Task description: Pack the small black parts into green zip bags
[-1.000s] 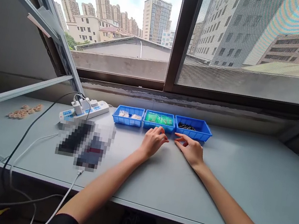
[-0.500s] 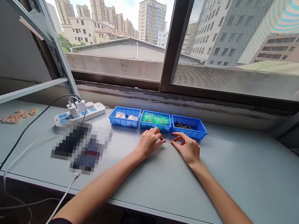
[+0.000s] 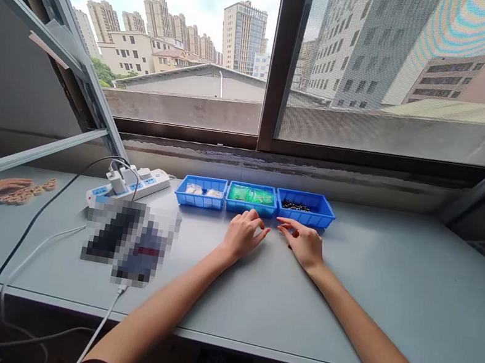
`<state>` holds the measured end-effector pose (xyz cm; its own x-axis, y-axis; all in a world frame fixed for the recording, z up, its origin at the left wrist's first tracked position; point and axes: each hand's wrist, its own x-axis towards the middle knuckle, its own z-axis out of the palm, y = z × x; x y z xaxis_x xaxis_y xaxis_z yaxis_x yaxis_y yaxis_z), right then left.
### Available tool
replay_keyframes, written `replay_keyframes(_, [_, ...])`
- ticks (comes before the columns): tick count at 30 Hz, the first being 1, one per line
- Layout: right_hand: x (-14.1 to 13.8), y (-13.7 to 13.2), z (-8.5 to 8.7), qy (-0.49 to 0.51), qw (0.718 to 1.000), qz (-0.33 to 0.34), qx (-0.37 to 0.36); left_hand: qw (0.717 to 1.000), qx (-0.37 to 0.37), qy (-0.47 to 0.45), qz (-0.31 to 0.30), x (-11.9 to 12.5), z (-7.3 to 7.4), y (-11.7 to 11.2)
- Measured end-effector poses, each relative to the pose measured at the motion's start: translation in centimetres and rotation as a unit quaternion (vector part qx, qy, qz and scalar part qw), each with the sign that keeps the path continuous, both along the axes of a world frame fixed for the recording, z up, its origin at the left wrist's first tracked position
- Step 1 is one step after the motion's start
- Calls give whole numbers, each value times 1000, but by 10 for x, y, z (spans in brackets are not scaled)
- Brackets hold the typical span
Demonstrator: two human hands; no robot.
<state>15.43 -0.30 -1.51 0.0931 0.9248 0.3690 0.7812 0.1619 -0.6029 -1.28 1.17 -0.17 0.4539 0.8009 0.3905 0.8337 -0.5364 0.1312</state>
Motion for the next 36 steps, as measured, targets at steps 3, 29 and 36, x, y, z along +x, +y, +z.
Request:
replay_keyframes(3, [0, 1, -1, 15, 1000, 6, 3, 1000, 0, 15, -9, -1, -1, 2])
replay_keyframes(29, [38, 15, -12, -126, 977, -134, 105, 999, -24, -2, -39, -5, -2, 3])
replay_keyframes(36, [40, -2, 8, -217, 971, -92, 52, 999, -19, 9, -50, -5, -2, 0])
